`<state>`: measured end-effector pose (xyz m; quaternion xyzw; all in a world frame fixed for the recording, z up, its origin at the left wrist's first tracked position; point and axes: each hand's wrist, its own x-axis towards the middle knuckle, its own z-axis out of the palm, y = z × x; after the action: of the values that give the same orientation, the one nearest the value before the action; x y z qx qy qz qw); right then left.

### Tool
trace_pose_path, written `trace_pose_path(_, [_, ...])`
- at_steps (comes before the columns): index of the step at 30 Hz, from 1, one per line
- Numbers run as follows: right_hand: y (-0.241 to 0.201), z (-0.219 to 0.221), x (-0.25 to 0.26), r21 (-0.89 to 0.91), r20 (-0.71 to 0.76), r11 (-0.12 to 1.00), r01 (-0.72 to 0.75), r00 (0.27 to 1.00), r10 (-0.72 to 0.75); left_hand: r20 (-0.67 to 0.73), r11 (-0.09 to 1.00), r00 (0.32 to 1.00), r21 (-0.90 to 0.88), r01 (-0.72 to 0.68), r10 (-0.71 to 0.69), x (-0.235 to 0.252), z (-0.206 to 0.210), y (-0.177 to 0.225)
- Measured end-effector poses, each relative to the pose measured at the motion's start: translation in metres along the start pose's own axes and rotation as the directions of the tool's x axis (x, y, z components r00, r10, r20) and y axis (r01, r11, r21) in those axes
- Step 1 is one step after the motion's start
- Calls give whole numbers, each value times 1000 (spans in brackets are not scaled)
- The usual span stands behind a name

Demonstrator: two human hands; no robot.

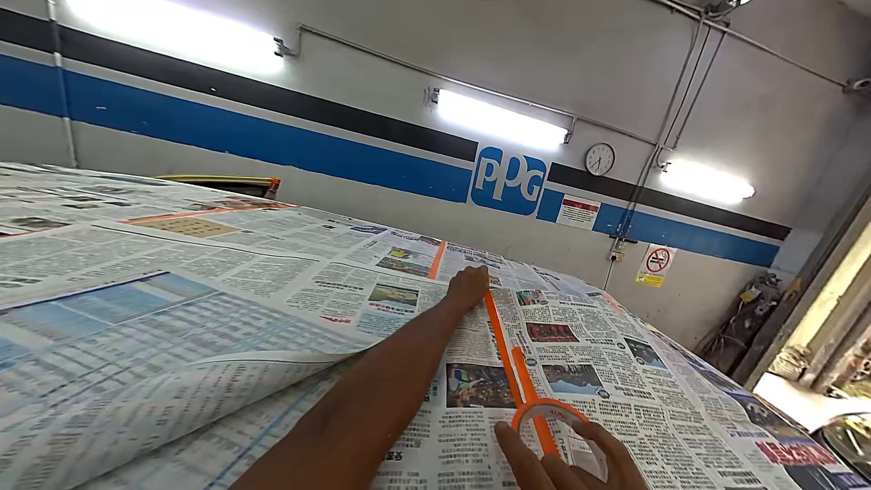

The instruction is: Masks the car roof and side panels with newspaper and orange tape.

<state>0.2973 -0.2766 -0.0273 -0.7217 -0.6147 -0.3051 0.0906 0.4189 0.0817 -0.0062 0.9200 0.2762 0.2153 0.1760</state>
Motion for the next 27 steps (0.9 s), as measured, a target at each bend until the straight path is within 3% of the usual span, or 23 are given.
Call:
trace_pose_path(8, [-2, 8, -2, -14, -13, 998, -63, 998, 63, 18, 985, 998, -161, -58, 61, 9, 4, -18])
trace_pose_path(15, [0, 11, -1, -19, 2, 988, -154, 988, 154, 6, 995, 998, 78, -60, 59, 5, 3, -3])
trace_pose_path(27, [5, 12, 1, 17, 70, 978, -207, 976, 206, 26, 974, 999, 226, -32, 27, 4, 6, 11])
